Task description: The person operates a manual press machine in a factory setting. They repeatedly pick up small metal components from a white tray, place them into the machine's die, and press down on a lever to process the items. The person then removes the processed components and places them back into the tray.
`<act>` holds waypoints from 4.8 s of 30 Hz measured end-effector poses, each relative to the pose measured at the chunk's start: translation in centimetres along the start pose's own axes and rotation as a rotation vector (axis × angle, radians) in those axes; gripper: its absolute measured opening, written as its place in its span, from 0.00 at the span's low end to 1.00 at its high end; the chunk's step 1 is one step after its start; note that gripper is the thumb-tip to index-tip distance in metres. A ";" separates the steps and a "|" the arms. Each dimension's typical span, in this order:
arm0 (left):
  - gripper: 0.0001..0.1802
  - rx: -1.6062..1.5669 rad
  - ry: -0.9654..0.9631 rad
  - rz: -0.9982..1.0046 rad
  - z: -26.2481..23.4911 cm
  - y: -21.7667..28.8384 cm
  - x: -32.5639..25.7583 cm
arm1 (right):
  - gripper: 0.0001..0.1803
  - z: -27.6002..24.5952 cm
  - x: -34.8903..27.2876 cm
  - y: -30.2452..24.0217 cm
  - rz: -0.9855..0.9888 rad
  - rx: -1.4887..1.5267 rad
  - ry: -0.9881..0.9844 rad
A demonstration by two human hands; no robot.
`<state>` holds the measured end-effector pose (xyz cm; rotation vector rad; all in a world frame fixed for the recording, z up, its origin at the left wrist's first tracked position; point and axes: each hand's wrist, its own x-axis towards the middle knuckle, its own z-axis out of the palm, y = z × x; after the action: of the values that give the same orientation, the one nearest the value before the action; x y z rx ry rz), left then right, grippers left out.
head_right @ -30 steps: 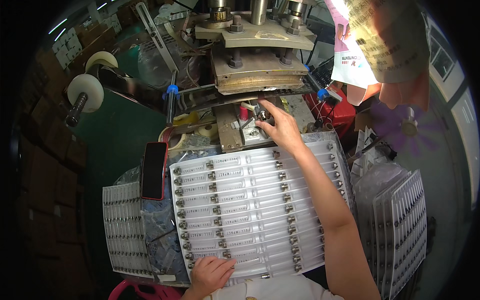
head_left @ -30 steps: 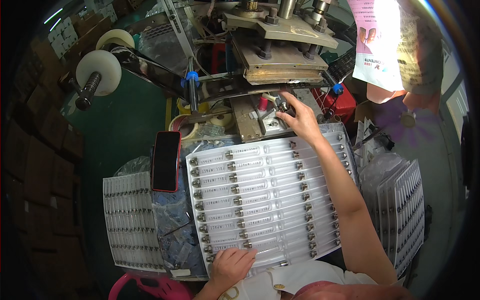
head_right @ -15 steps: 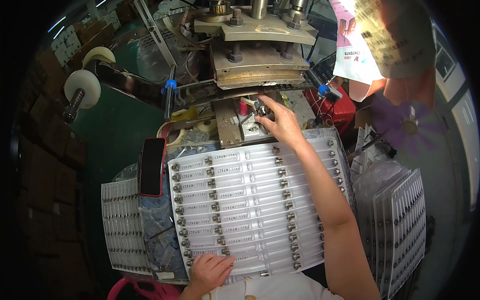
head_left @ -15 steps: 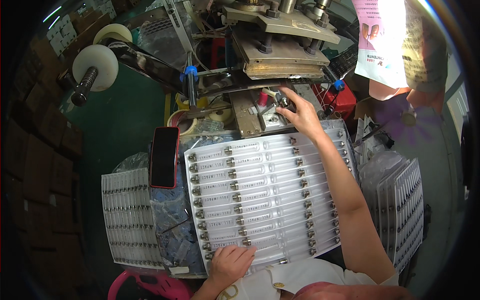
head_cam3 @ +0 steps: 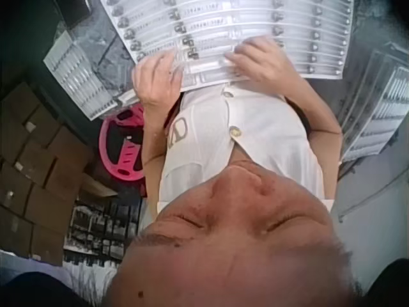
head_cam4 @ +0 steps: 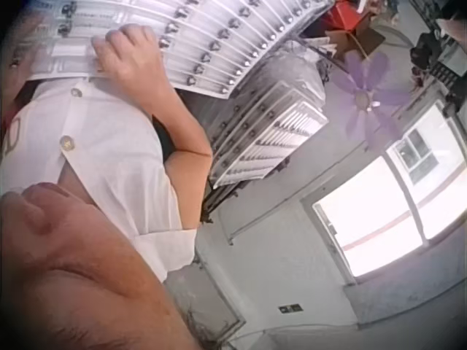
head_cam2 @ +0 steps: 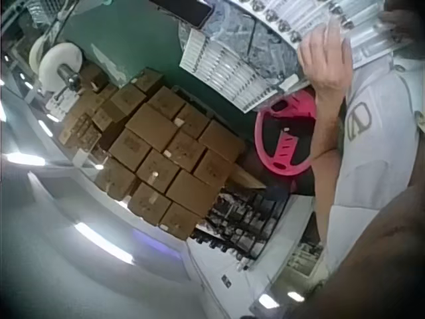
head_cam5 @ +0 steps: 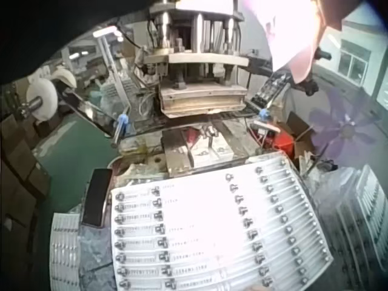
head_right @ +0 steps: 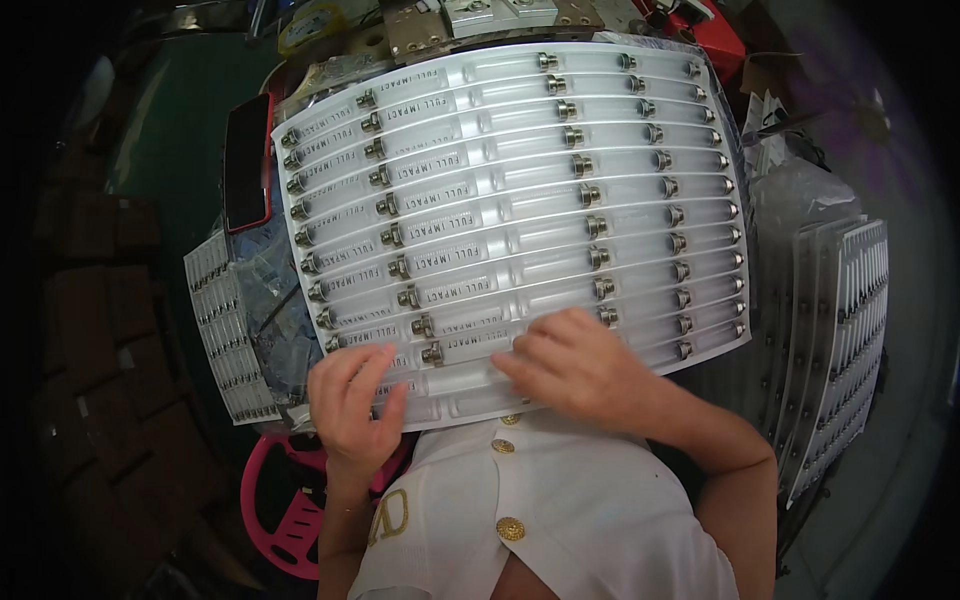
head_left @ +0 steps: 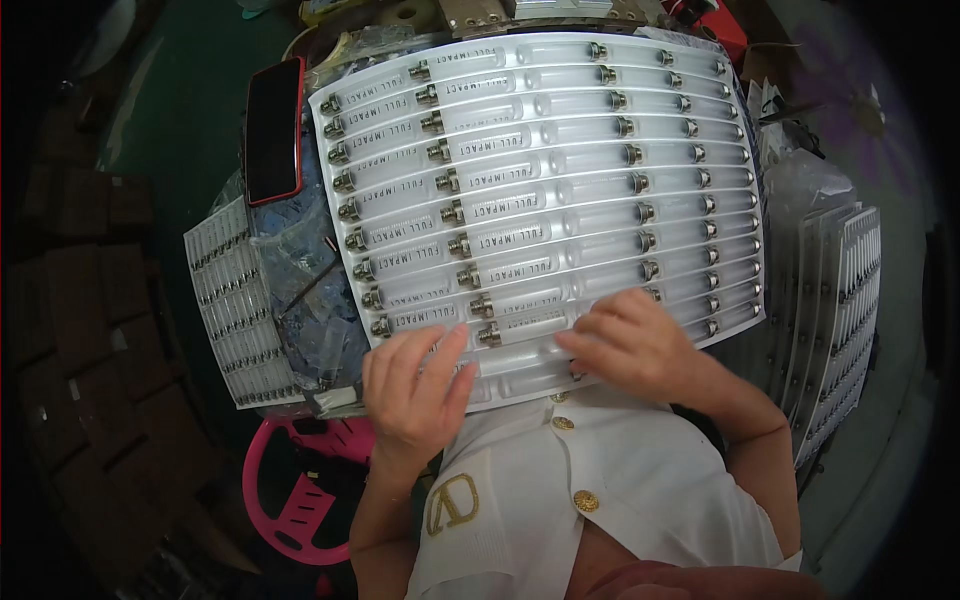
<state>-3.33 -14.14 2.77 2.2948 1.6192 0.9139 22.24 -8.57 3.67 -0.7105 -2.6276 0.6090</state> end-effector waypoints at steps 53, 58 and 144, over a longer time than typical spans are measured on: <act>0.16 -0.012 -0.122 0.036 2.2 1.0 -1.6 | 0.32 -9.8 17.2 21.3 0.451 -0.063 0.413; 0.16 -0.013 -0.103 0.034 2.5 0.8 -1.7 | 0.33 -9.7 17.2 21.5 0.498 -0.032 0.408; 0.14 -0.015 -0.191 0.249 2.0 1.4 -3.1 | 0.32 -9.0 17.3 21.7 0.403 -0.128 0.497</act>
<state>-1.70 -17.13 0.69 2.5246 1.2680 0.7240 20.57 20.51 4.50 -1.2655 -2.0873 0.3106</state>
